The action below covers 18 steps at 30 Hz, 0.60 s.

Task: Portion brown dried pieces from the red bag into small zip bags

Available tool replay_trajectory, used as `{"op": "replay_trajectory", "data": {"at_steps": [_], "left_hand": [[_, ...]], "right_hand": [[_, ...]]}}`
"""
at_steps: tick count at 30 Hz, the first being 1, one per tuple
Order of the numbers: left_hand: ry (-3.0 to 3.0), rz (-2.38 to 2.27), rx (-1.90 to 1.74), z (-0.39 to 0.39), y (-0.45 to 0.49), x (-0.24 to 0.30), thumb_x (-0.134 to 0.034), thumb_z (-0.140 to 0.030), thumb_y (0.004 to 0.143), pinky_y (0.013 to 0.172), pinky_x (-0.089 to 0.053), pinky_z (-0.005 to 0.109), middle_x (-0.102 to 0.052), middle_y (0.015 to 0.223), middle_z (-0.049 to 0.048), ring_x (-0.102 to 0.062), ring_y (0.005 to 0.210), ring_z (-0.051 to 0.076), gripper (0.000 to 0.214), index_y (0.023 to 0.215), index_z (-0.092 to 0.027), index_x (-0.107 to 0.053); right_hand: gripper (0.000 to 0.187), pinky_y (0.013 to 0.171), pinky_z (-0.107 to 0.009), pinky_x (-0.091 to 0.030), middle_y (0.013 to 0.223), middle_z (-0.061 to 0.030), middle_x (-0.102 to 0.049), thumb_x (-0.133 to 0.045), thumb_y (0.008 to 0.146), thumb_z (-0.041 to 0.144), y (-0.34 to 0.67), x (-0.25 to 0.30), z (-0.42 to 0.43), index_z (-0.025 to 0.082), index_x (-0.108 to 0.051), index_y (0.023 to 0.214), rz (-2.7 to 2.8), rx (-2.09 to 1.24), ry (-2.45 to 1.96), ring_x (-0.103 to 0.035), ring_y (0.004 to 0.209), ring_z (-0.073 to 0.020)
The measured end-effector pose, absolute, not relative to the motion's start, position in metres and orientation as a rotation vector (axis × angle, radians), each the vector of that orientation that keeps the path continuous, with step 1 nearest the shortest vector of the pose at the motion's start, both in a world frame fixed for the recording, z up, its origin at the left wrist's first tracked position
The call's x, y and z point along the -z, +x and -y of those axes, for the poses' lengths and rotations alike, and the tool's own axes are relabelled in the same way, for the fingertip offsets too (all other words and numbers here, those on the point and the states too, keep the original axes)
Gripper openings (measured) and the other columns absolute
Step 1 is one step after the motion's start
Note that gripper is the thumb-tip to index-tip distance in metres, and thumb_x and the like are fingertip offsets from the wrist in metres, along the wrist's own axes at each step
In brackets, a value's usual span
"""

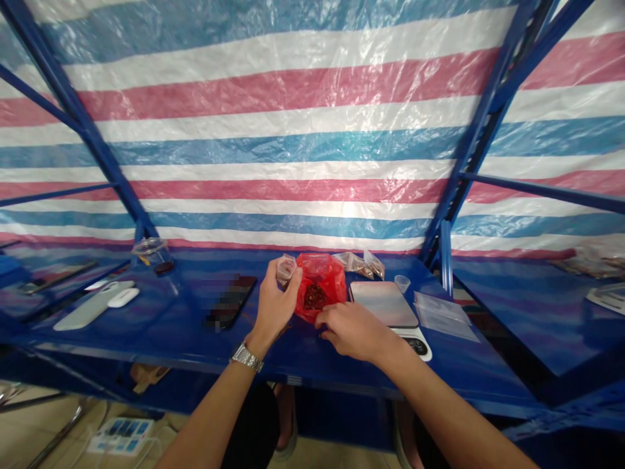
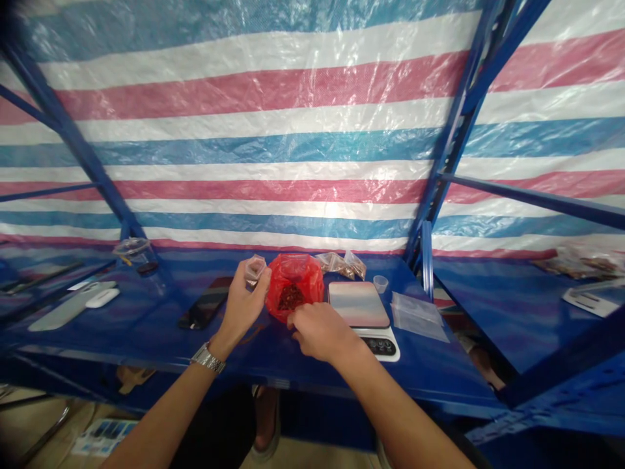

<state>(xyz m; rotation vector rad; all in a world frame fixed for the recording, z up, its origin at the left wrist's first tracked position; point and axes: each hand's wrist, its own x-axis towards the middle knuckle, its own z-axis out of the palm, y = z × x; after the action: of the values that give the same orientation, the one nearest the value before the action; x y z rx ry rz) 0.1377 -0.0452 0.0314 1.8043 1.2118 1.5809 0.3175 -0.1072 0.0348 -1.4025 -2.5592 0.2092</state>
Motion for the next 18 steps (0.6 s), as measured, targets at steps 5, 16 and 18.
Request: {"op": "replay_trajectory", "data": {"at_steps": [5, 16, 18], "left_hand": [[1.903, -1.244, -1.518, 0.049, 0.141, -0.033, -0.057, -0.040, 0.097, 0.082, -0.050, 0.028, -0.067, 0.095, 0.0015, -0.062, 0.083, 0.015, 0.026, 0.115, -0.021, -0.056], [2.290, -1.317, -1.336, 0.054, 0.161, -0.032, -0.059, -0.026, 0.092, 0.103, -0.048, 0.045, -0.069, 0.125, 0.0118, -0.065, 0.116, 0.027, 0.035, 0.127, -0.021, -0.055], [2.368, -1.274, -1.275, 0.058, 0.171, -0.033, -0.058, -0.024, 0.092, 0.105, -0.046, 0.047, -0.069, 0.127, 0.0123, -0.065, 0.119, 0.028, 0.033, 0.125, -0.020, -0.056]], "right_hand": [[0.018, 0.073, -0.029, -0.045, 0.100, -0.0070, -0.080, -0.066, 0.089, 0.015, 0.310, -0.028, 0.104, 0.024, -0.079, 0.096, 2.626, -0.188, -1.430, -0.074, 0.095, -0.0250], [0.017, 0.078, -0.031, -0.049, 0.093, -0.0034, -0.072, -0.060, 0.099, 0.032, 0.334, -0.068, 0.096, 0.025, -0.076, 0.103, 1.661, -0.113, -1.100, -0.067, 0.083, -0.0191], [0.017, 0.078, -0.032, -0.050, 0.092, -0.0036, -0.071, -0.061, 0.098, 0.029, 0.335, -0.068, 0.094, 0.025, -0.077, 0.102, 1.643, -0.125, -1.073, -0.066, 0.084, -0.0194]]}}
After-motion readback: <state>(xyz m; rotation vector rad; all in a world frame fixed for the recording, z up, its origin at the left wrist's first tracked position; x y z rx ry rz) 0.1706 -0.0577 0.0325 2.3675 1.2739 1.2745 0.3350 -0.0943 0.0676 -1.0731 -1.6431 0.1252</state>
